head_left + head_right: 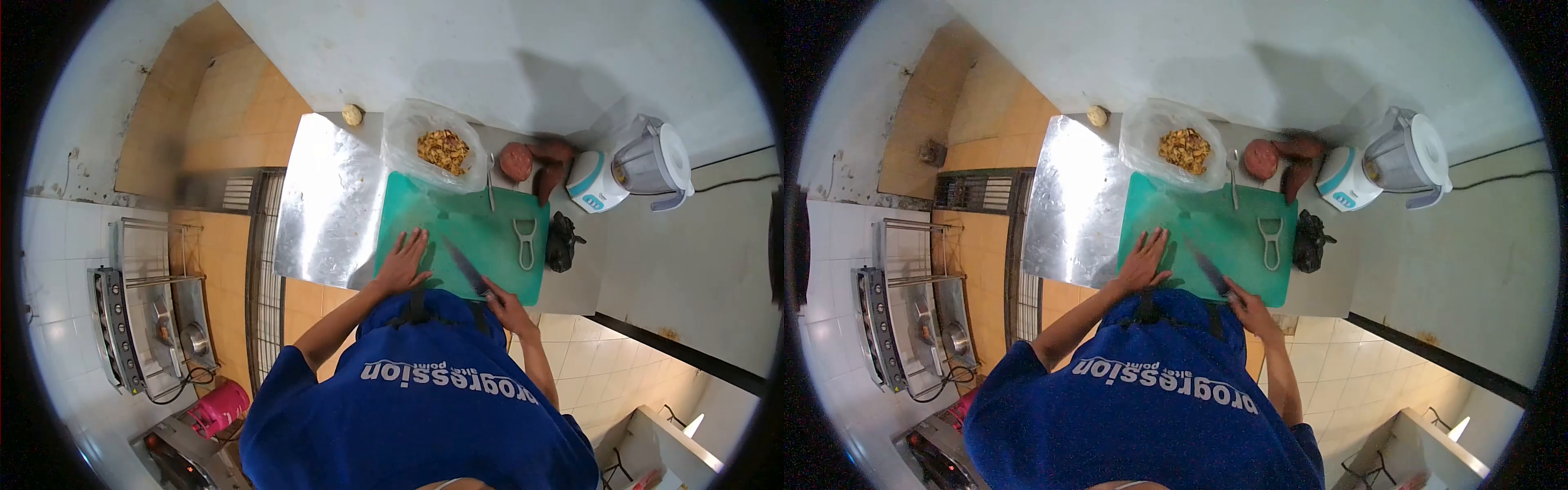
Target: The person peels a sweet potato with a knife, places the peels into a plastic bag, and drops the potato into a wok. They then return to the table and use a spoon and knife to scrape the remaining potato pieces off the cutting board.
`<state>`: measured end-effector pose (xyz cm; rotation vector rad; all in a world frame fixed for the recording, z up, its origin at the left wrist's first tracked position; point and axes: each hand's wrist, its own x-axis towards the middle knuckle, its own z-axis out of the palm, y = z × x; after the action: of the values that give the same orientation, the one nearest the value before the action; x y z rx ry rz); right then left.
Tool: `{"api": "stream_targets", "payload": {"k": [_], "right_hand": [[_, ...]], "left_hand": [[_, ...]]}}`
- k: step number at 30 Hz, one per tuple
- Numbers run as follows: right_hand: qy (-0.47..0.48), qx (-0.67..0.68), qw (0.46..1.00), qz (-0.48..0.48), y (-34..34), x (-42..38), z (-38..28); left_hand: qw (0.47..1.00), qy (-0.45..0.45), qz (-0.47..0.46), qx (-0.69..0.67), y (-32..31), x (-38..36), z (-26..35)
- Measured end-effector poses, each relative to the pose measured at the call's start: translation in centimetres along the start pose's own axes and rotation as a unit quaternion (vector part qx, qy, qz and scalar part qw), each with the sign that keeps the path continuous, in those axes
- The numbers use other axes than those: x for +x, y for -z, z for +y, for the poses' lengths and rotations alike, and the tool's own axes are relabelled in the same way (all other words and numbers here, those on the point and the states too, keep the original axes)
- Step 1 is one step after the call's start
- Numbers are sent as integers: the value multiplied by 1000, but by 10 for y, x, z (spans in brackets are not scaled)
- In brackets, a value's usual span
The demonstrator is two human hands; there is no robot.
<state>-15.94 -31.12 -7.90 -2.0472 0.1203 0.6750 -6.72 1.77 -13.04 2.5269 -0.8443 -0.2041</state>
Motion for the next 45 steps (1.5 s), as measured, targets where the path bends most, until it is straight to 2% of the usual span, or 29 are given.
{"api": "stream_targets", "payload": {"k": [1, 2, 3, 4, 5, 6, 7, 8, 10, 12, 14, 15, 17, 20, 21, 23, 25, 26, 30, 32, 33, 34, 36, 37, 38, 40, 41, 43, 45], "right_hand": [[43, 14, 999, -26, -5, 2, -5], [87, 27, 994, -53, -6, 4, -10], [128, -1, 992, -12, -7, 7, -14], [130, 0, 991, -11, -3, 9, -15], [40, 25, 999, -20, 3, 10, -16], [-51, 49, 997, -28, 9, 14, -24], [-29, 23, 999, -23, 13, 21, -28], [-29, 24, 999, -22, 15, 31, -32], [76, -9, 997, 21, 15, 53, -42], [88, -31, 995, 26, 14, 72, -53], [153, -58, 987, 2, 12, 85, -60], [157, -59, 986, 0, 12, 88, -58], [181, -131, 972, -79, 17, 87, -52], [178, -137, 965, -138, 38, 74, -42], [177, -137, 964, -140, 44, 67, -35], [88, -28, 988, -126, 51, 49, -18], [64, 20, 993, -93, 54, 27, -11], [42, 67, 995, -59, 54, 16, -8], [13, 91, 996, -3, 33, -20, 12], [-69, 124, 990, 7, 15, -29, 11], [-108, 50, 992, -40, 18, -31, -4], [-109, 50, 992, -41, 7, -27, 15], [133, -87, 987, 26, -21, -9, 61], [39, -40, 997, -53, -4, -14, 20], [43, -39, 997, -51, -1, -7, 14], [120, -7, 990, -73, 1, -3, 6], [121, -7, 990, -72, 3, 1, 2], [56, -7, 987, -148, 4, 10, -7], [101, -34, 985, -138, 2, 17, -7]], "left_hand": [[998, -50, -27, -29, -1, 0, 0], [998, -50, -26, -28, -1, -1, 0], [999, -36, -2, -40, 2, -2, 0], [998, -22, 19, -51, 5, -5, -2], [998, -22, 18, -49, 9, -7, -5], [993, 14, 78, -86, 17, -7, -4], [981, 48, 138, -124, 23, -6, -4], [982, 47, 137, -124, 28, -3, -3], [966, 103, 178, -157, 34, 2, -2], [963, 99, 191, -161, 36, 6, -1], [959, 99, 208, -164, 38, 5, -1], [956, 104, 226, -159, 38, 6, -3], [950, 110, 248, -154, 39, 6, -6], [943, 127, 270, -144, 35, -2, -14], [948, 131, 260, -127, 33, -4, -15], [953, 136, 246, -112, 29, -9, -18], [988, 118, 100, 0, 25, -11, -18], [988, 119, 97, -1, 22, -11, -15], [994, 80, 46, 62, 7, -12, -2], [993, 77, 37, 84, 5, -11, 3], [993, 76, 35, 82, 4, -11, 4], [995, 51, 16, 90, 5, -11, 5], [995, 28, -2, 99, 6, -11, 4], [995, 18, -14, 100, 5, -12, 3], [994, 6, -24, 103, 4, -10, 0], [993, -8, -25, 113, 4, -11, -1], [992, -20, -25, 122, 4, -10, -2], [991, -35, -26, 129, 0, -8, -2], [989, -46, -23, 137, -2, -7, -5]]}}
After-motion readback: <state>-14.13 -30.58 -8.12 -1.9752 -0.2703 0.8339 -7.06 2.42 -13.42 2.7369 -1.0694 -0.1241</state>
